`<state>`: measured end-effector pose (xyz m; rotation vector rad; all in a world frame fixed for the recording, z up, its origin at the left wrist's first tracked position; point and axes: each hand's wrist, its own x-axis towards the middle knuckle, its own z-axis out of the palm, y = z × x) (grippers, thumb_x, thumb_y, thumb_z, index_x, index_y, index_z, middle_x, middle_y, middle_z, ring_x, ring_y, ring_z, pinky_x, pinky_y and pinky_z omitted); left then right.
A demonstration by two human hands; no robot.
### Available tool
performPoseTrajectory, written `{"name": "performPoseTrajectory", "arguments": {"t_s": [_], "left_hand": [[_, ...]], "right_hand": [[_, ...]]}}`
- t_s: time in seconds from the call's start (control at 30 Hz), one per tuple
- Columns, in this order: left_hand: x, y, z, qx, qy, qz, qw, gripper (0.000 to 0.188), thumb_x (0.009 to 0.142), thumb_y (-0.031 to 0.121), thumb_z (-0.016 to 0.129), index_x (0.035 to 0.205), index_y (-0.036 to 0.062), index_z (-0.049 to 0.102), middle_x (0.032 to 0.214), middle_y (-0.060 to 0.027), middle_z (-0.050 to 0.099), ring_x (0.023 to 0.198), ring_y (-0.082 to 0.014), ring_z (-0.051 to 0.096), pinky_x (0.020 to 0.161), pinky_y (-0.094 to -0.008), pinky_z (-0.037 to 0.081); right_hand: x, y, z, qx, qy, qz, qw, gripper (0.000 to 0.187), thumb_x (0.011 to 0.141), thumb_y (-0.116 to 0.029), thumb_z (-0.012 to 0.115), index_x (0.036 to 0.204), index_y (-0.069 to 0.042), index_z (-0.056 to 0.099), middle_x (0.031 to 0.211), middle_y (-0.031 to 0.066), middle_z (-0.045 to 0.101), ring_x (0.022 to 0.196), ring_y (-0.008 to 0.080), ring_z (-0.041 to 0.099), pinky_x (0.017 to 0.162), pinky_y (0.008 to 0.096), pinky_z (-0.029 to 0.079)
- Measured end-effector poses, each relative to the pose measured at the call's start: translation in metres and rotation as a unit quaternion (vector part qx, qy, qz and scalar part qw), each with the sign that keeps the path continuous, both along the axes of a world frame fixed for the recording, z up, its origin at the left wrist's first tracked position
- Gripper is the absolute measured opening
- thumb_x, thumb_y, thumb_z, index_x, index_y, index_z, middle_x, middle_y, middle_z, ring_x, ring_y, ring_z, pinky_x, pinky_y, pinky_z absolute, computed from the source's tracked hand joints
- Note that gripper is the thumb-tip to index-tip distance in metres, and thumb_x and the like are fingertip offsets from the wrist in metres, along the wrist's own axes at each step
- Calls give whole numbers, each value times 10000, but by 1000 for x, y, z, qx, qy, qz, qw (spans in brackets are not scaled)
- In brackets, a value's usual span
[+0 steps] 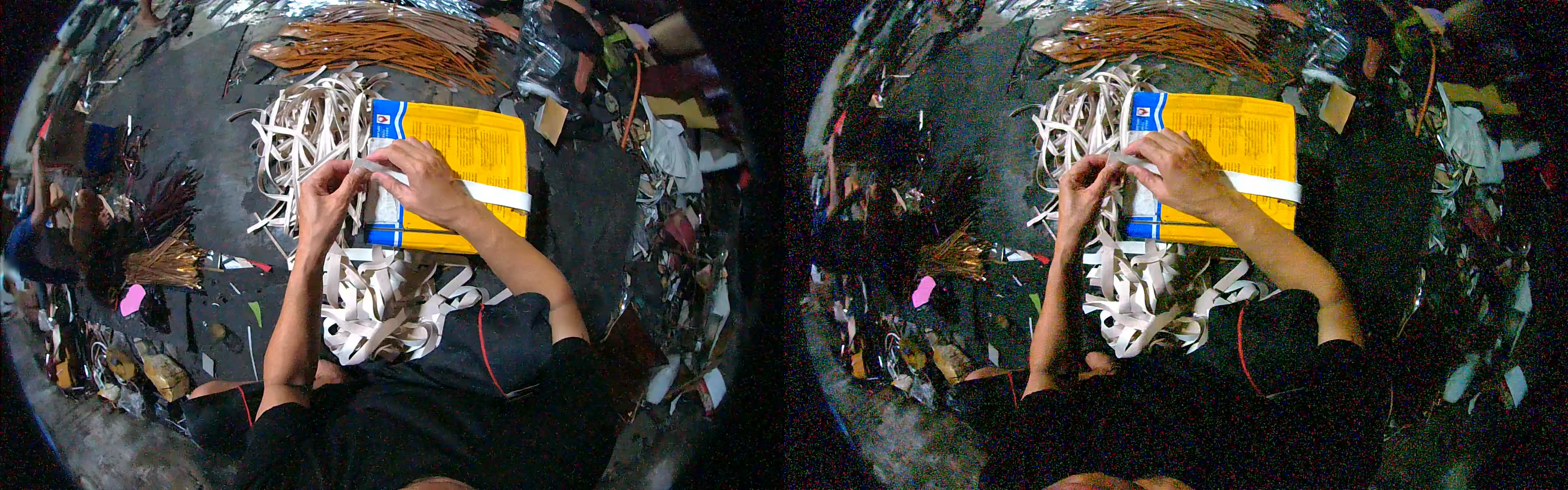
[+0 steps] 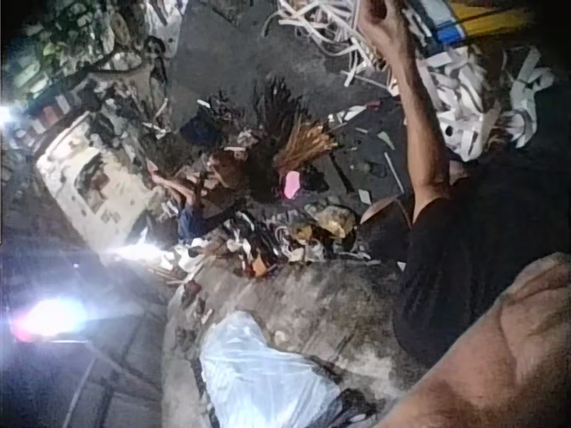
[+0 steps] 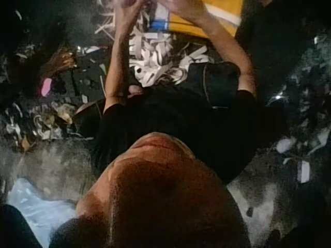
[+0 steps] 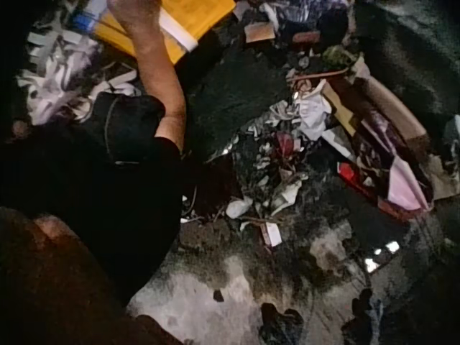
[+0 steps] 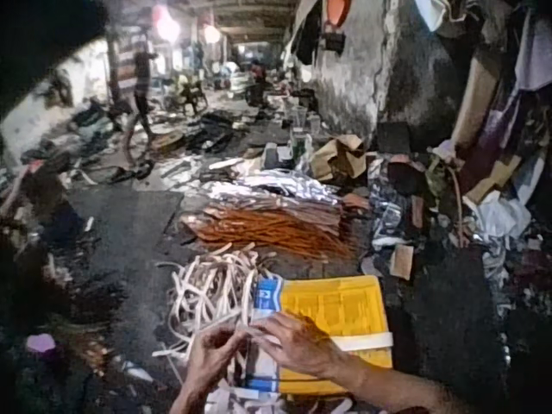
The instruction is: The person sits on the floor and repeatedly tears white fabric straps into shorter pieces by hand, using a yellow box as a guide. The cut pieces are placed in a growing pile on the floor.
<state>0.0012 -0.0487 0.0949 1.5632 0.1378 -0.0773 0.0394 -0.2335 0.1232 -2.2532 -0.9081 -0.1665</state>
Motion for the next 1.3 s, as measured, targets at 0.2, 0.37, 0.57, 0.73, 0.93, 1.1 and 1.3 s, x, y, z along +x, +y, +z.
{"name": "performPoseTrajectory", "arguments": {"t_s": [0.2, 0.37, 0.57, 0.73, 0.93, 1.1, 1.3], "left_hand": [[3, -2, 6, 0, -17, 17, 1000, 206, 911, 173, 637, 986, -18, 654, 818, -18, 652, 734, -63, 567, 677, -211, 453], [7, 20, 16, -52, 36, 83, 995, 223, 901, 197, 649, 996, -4, 669, 814, -12, 647, 721, -67, 552, 684, -208, 436], [3, -14, 16, -64, 51, 10, 997, 243, 882, 211, 669, 991, -5, 689, 843, -31, 677, 736, -86, 583, 697, -219, 457], [-3, -25, 17, -1, 24, 23, 999, 231, 889, 198, 663, 954, -22, 695, 846, -42, 682, 752, -90, 595, 711, -220, 459], [-4, -20, -1, -21, 31, 46, 998, 239, 894, 180, 660, 1014, -25, 682, 899, -62, 690, 807, -105, 619, 761, -223, 472], [-6, -13, 3, 41, -4, 39, 998, 222, 895, 169, 660, 984, -34, 670, 865, -60, 680, 791, -99, 611, 737, -230, 481], [-3, -12, 2, 92, -23, 29, 995, 167, 894, 140, 656, 932, -22, 646, 833, -52, 660, 765, -101, 601, 704, -229, 483]], "right_hand": [[1, -15, 5, 50, 165, -2, 985, 264, 863, -226, 631, 1052, -44, 605, 913, 173, 647, 839, 348, 635, 769, 430, 508], [-6, -97, 57, -42, 284, -129, 949, 287, 889, -257, 633, 1090, -53, 644, 857, 92, 681, 791, 167, 644, 743, 319, 514], [-39, -202, 78, -115, 176, -391, 896, 210, 912, -197, 613, 999, -12, 659, 892, 62, 662, 790, 124, 612, 716, 275, 486], [-20, -136, 60, -30, 91, -232, 968, 176, 857, -166, 646, 933, -8, 658, 913, 136, 636, 905, 293, 616, 813, 353, 484], [4, -12, 8, 82, 75, -24, 994, 131, 863, -111, 621, 949, -13, 625, 891, 143, 638, 843, 297, 639, 751, 363, 511], [6, -7, 1, 99, 144, 5, 985, 134, 879, -100, 620, 971, -2, 627, 897, 121, 651, 815, 240, 647, 737, 327, 512], [4, -8, -7, 77, 74, 11, 994, 131, 857, -66, 622, 975, -11, 630, 911, 129, 638, 842, 285, 634, 762, 349, 509]]}}
